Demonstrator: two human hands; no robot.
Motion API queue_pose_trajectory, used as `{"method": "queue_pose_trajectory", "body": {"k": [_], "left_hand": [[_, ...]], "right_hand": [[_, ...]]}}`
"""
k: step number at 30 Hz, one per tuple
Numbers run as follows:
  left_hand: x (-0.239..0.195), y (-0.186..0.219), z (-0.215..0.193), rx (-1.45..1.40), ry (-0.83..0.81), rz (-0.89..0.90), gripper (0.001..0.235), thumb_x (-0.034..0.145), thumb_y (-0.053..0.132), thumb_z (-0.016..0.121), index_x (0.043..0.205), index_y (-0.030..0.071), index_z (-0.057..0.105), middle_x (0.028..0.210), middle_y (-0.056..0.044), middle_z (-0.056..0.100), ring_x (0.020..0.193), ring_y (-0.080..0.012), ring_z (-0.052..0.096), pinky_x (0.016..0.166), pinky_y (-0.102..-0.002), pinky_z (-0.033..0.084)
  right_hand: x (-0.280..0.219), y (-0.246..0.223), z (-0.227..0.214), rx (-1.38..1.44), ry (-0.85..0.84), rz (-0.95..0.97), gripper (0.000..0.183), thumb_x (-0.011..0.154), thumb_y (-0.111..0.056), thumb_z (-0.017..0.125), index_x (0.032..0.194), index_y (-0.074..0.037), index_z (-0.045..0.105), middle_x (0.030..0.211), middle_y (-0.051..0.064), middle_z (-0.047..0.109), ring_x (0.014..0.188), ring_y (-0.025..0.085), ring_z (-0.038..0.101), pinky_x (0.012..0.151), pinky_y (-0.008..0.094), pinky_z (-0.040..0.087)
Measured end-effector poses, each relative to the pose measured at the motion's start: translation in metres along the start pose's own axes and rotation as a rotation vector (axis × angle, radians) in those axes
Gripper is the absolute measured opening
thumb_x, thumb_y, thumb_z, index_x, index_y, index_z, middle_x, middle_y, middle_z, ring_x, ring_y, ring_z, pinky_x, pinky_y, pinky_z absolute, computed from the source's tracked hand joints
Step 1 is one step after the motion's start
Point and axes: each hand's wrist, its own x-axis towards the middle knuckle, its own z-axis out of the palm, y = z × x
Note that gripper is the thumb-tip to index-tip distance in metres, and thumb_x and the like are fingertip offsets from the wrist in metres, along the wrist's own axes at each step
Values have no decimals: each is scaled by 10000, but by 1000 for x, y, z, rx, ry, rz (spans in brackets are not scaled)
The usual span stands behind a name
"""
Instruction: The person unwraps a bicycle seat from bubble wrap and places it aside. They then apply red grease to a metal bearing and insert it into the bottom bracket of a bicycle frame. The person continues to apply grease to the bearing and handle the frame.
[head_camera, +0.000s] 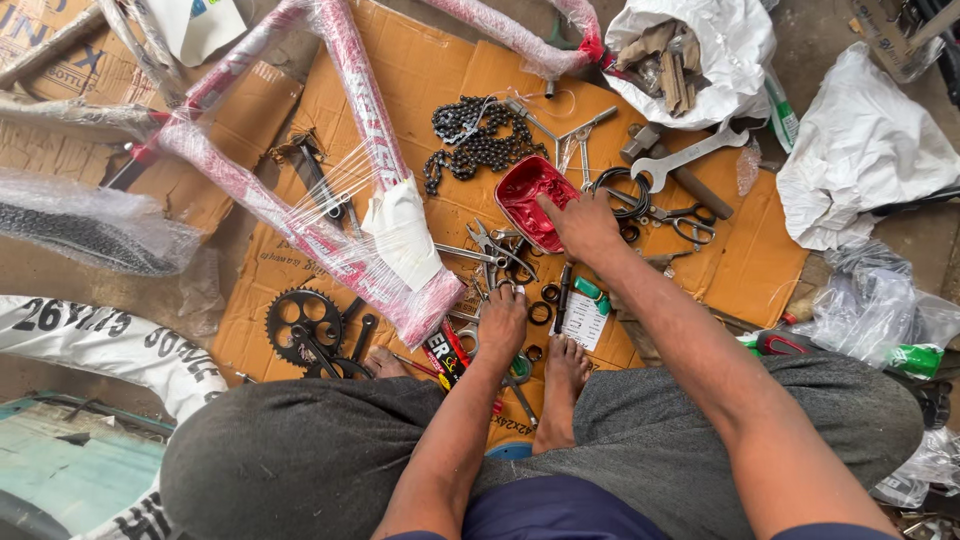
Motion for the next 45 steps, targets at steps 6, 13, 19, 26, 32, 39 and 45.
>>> {"method": "queue_pose_trajectory", "body": {"k": [6, 13, 19, 26, 32, 39, 45], "left_hand": [[0, -1, -18, -53, -56, -97, 311, 816, 109, 695, 1114, 34, 649, 1104, -177, 596, 1036, -346, 596, 842, -454, 535], [-3, -1, -16, -175, 7, -108, 358, 802, 134, 677, 1129, 1, 613, 1079, -197, 599, 1019, -366, 604, 808, -471, 541], [10, -3, 4, -385, 93, -251, 249, 851, 143, 642, 1059, 7, 656, 1095, -211, 628, 1044, -401, 618, 887, -519, 530], [-3, -4, 35, -118, 6, -34, 245, 836, 133, 666, 1054, 30, 709, 1089, -198, 637, 1035, -389, 622, 825, -506, 542], [-5, 1, 37, -84, 10, 41, 249, 808, 207, 701, 1016, 72, 727, 1093, -190, 638, 1085, -378, 592, 888, -542, 491], [-7, 7, 33, 114, -30, 284, 183, 851, 210, 695, 1002, 117, 740, 1115, -156, 653, 1084, -343, 620, 886, -495, 502], [7, 5, -3, -494, 155, 22, 363, 852, 326, 751, 1067, 39, 700, 995, -203, 676, 932, -394, 660, 816, -505, 531]], "right_hand": [[40, -8, 3, -150, -229, 4, 835, 972, -238, 608, 1679, -181, 166, 948, 63, 770, 871, 269, 736, 963, 529, 399], [44, -5, 40, -82, -273, -18, 342, 1045, -255, 574, 1377, -200, 636, 1042, 68, 793, 965, 271, 748, 1036, 592, 401], [-8, 26, -40, 446, -425, 80, 905, 722, -249, 895, 1522, -303, 475, 1142, 65, 701, 928, 235, 675, 913, 475, 505], [-90, 70, -93, 919, -152, -117, 1071, 674, -189, 890, 1598, -180, 349, 828, 47, 659, 768, 144, 632, 696, 310, 525], [-168, 83, -125, 1263, -42, -129, 1118, 725, -117, 839, 1637, -140, 192, 797, 25, 647, 736, 112, 599, 705, 256, 505], [-216, 82, -123, 1504, 54, -163, 1075, 741, -116, 822, 1648, -148, 245, 867, 18, 656, 804, 117, 628, 754, 284, 544], [-222, 75, -100, 1712, 146, -274, 1042, 783, -132, 811, 1660, -147, 247, 968, 44, 685, 893, 130, 644, 827, 300, 549]]}}
